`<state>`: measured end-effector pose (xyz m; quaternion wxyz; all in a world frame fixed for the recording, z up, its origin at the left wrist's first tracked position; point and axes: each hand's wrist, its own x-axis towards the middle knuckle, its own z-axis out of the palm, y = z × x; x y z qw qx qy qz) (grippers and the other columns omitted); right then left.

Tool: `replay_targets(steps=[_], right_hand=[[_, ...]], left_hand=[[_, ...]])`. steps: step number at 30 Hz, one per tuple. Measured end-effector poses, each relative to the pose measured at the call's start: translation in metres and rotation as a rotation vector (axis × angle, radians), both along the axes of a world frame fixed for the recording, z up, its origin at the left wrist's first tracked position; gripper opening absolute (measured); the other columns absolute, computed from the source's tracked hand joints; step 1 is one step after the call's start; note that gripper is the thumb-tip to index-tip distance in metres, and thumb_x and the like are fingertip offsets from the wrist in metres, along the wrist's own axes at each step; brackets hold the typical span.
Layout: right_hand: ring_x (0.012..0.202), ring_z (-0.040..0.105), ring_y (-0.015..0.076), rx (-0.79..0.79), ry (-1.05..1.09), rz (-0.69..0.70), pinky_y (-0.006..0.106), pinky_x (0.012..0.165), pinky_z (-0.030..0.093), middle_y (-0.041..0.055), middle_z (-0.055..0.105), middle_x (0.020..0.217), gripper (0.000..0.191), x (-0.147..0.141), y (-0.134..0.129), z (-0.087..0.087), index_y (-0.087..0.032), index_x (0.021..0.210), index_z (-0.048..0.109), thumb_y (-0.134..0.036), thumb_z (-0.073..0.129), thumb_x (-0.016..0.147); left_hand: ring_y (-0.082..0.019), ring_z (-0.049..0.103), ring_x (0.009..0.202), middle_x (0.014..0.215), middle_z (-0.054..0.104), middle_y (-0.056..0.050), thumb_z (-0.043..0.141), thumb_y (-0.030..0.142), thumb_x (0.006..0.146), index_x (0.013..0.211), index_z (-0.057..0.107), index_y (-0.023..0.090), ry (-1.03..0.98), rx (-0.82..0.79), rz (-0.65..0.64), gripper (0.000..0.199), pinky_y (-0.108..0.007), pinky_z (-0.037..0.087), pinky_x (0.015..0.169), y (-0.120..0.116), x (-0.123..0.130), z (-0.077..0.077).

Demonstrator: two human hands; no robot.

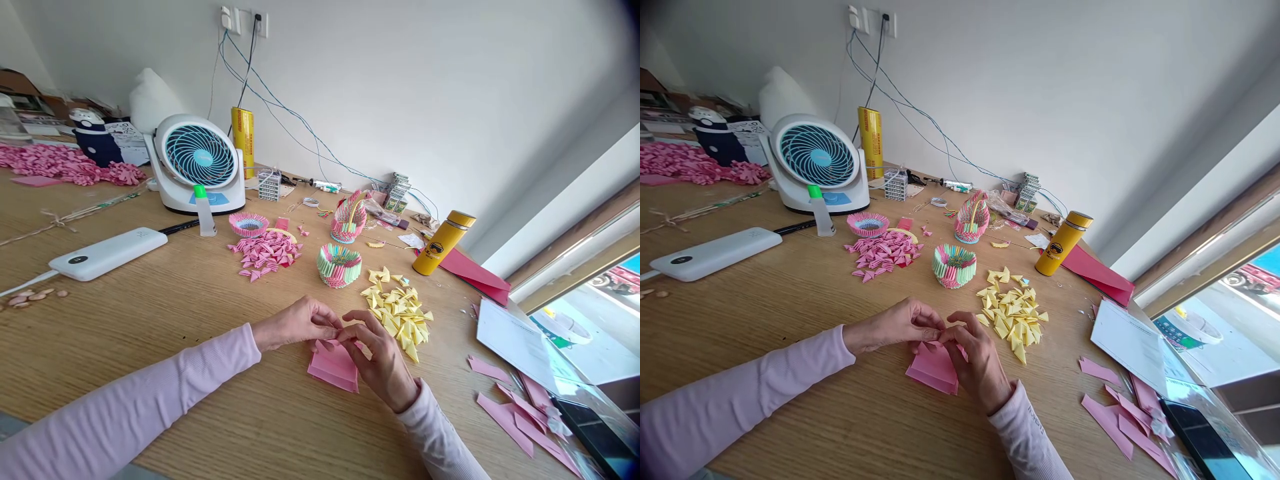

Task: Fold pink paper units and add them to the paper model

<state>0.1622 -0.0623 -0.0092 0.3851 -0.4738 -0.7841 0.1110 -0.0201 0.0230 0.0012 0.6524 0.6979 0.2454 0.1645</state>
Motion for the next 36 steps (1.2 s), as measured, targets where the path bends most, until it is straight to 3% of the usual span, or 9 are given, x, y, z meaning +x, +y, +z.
replay_targets(steps=[5, 11, 20, 29, 36], right_hand=[[0.095, 0.061, 0.0215, -0.031, 0.063, 0.024, 0.034, 0.078, 0.053, 0.0077, 0.059, 0.100, 0.017, 0.000, 0.000, 0.003, -0.025, 0.091, 0.068, -0.016, 0.054, 0.088], [0.072, 0.062, 0.0158, -0.092, 0.227, 0.033, 0.031, 0.066, 0.056, 0.0073, 0.057, 0.095, 0.016, -0.003, -0.001, 0.006, -0.024, 0.094, 0.068, -0.020, 0.053, 0.089], [0.071, 0.063, 0.0175, -0.111, 0.266, -0.012, 0.031, 0.065, 0.056, 0.0075, 0.060, 0.090, 0.011, -0.002, -0.001, 0.004, -0.022, 0.091, 0.065, -0.026, 0.056, 0.088], [0.065, 0.068, 0.0170, -0.403, 0.627, -0.019, 0.030, 0.059, 0.058, 0.0046, 0.065, 0.081, 0.025, -0.002, 0.004, -0.010, -0.019, 0.096, 0.055, -0.040, 0.062, 0.084], [0.065, 0.068, 0.0177, -0.402, 0.779, -0.032, 0.030, 0.059, 0.057, 0.0048, 0.068, 0.077, 0.030, -0.004, 0.005, -0.012, -0.018, 0.091, 0.057, -0.042, 0.069, 0.078]], left_hand=[[-0.020, 0.070, 0.071, 0.085, 0.072, -0.012, 0.069, 0.044, 0.072, 0.096, 0.064, 0.013, -0.012, -0.061, 0.048, 0.040, -0.020, 0.048, 0.050, 0.003, 0.003, -0.007], [-0.022, 0.070, 0.072, 0.082, 0.070, -0.011, 0.067, 0.040, 0.074, 0.090, 0.059, 0.013, -0.067, -0.046, 0.075, 0.032, -0.024, 0.053, 0.053, -0.001, 0.005, -0.006], [-0.017, 0.067, 0.064, 0.080, 0.062, -0.004, 0.069, 0.038, 0.071, 0.084, 0.056, 0.014, -0.108, -0.043, 0.071, 0.030, -0.024, 0.054, 0.049, -0.005, 0.005, -0.004], [-0.017, 0.067, 0.068, 0.080, 0.063, -0.004, 0.070, 0.036, 0.072, 0.082, 0.056, 0.013, -0.180, -0.087, 0.259, 0.029, -0.022, 0.053, 0.048, -0.005, 0.010, -0.001], [-0.012, 0.061, 0.059, 0.078, 0.063, -0.004, 0.072, 0.035, 0.070, 0.084, 0.062, 0.011, -0.161, -0.076, 0.263, 0.030, -0.022, 0.052, 0.046, -0.003, 0.011, -0.006]])
